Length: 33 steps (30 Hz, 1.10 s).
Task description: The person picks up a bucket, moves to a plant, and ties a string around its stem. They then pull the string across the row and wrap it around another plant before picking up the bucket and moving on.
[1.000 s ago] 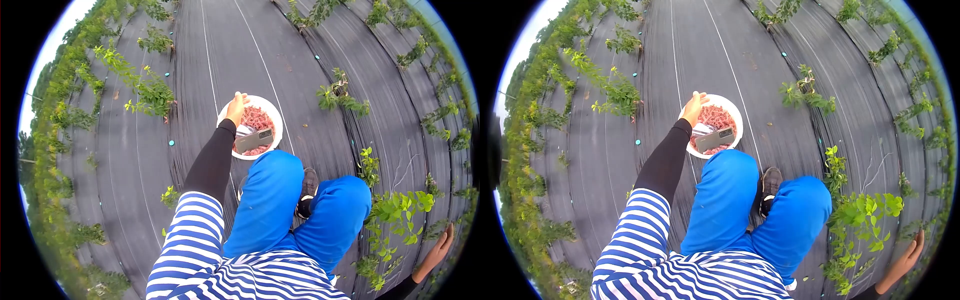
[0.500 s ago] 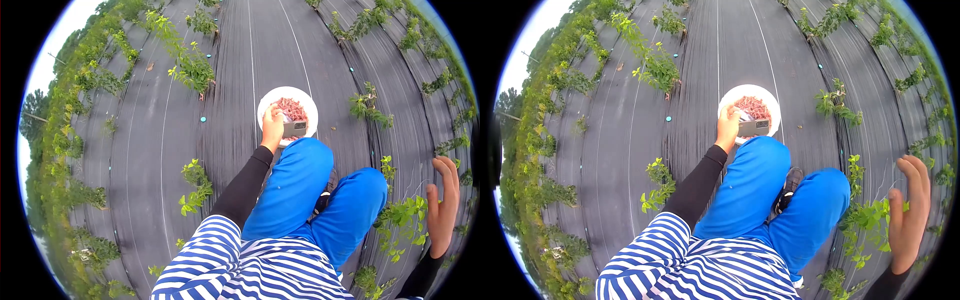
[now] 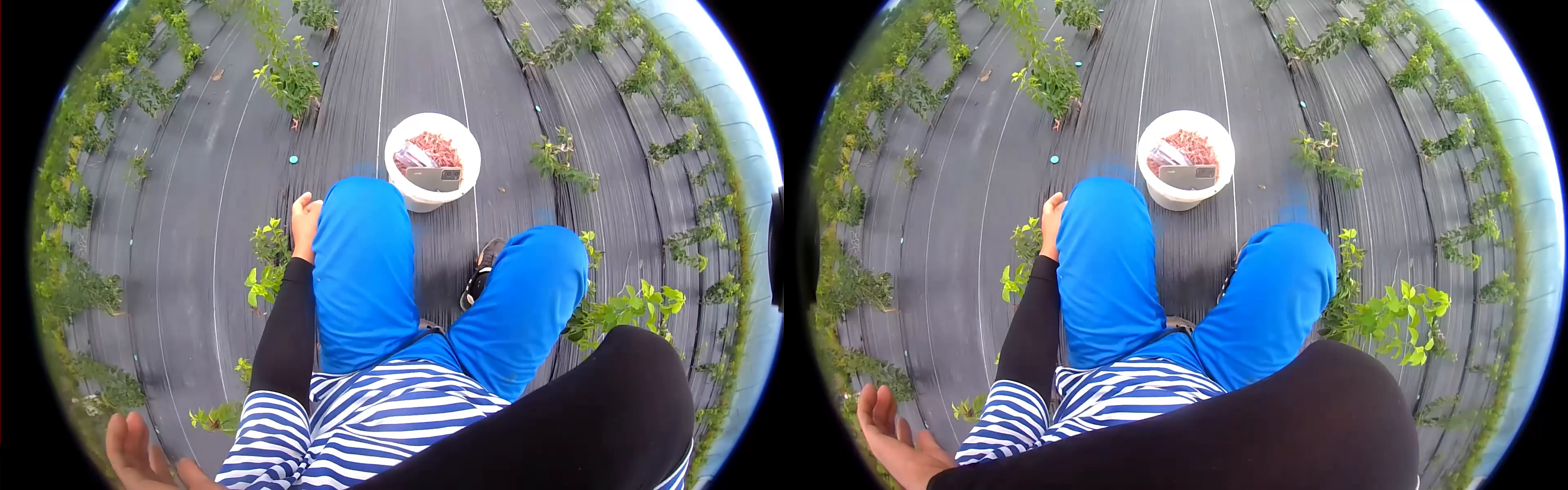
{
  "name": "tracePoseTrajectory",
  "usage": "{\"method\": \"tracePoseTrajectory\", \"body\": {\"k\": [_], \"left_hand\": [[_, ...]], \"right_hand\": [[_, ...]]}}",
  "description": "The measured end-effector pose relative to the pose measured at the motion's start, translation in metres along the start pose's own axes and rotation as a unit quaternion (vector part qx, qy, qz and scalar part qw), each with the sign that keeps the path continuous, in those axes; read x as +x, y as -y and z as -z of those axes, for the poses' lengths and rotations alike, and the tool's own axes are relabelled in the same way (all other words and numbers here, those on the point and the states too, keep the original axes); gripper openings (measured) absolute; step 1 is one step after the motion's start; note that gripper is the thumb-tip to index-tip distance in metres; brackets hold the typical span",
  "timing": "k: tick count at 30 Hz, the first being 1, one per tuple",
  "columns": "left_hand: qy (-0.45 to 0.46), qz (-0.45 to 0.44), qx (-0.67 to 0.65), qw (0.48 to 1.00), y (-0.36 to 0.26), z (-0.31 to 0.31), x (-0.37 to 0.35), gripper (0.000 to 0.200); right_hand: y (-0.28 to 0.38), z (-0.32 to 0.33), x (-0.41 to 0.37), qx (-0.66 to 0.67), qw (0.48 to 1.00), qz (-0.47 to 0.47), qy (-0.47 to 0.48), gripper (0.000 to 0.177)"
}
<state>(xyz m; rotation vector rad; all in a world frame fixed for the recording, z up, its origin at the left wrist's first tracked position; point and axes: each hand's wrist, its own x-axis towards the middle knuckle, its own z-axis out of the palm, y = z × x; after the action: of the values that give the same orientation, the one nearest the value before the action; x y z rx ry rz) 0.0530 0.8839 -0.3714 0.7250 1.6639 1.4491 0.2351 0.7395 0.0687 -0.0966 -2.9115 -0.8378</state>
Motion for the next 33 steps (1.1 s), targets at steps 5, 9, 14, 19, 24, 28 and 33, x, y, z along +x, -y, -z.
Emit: {"method": "tracePoseTrajectory", "body": {"k": [5,9,14,19,24,28,33], "left_hand": [[0.035,0.043,0.054,0.997,-0.040,0.008,0.007,0.045],[0.049,0.121,-0.020,0.991,-0.044,-0.014,0.037,0.044],[0.064,0.192,-0.005,0.979,-0.060,-0.046,0.056,0.045],[0.094,0.235,0.004,0.968,-0.041,-0.069,0.082,0.046],[0.100,0.261,0.041,0.959,-0.026,-0.088,0.124,0.044],[0.114,0.265,0.067,0.955,-0.003,-0.114,0.183,0.043],[0.013,0.261,-0.229,0.938,0.021,-0.134,0.291,0.037]], "right_hand": [[0.003,-0.019,0.000,-0.003,0.995,-0.096,0.021,0.030],[-0.058,-0.149,-0.075,0.381,0.807,-0.413,0.181,0.029],[-0.048,-0.372,-0.181,0.597,0.318,-0.718,0.163,0.063],[0.007,-0.459,-0.189,0.638,-0.070,-0.765,-0.051,0.066],[-0.007,-0.472,-0.187,0.688,-0.137,-0.707,-0.094,0.038],[-0.107,-0.462,-0.182,0.678,-0.135,-0.722,-0.037,0.035],[-0.220,-0.512,-0.197,0.712,-0.069,-0.698,-0.015,0.038]]}}
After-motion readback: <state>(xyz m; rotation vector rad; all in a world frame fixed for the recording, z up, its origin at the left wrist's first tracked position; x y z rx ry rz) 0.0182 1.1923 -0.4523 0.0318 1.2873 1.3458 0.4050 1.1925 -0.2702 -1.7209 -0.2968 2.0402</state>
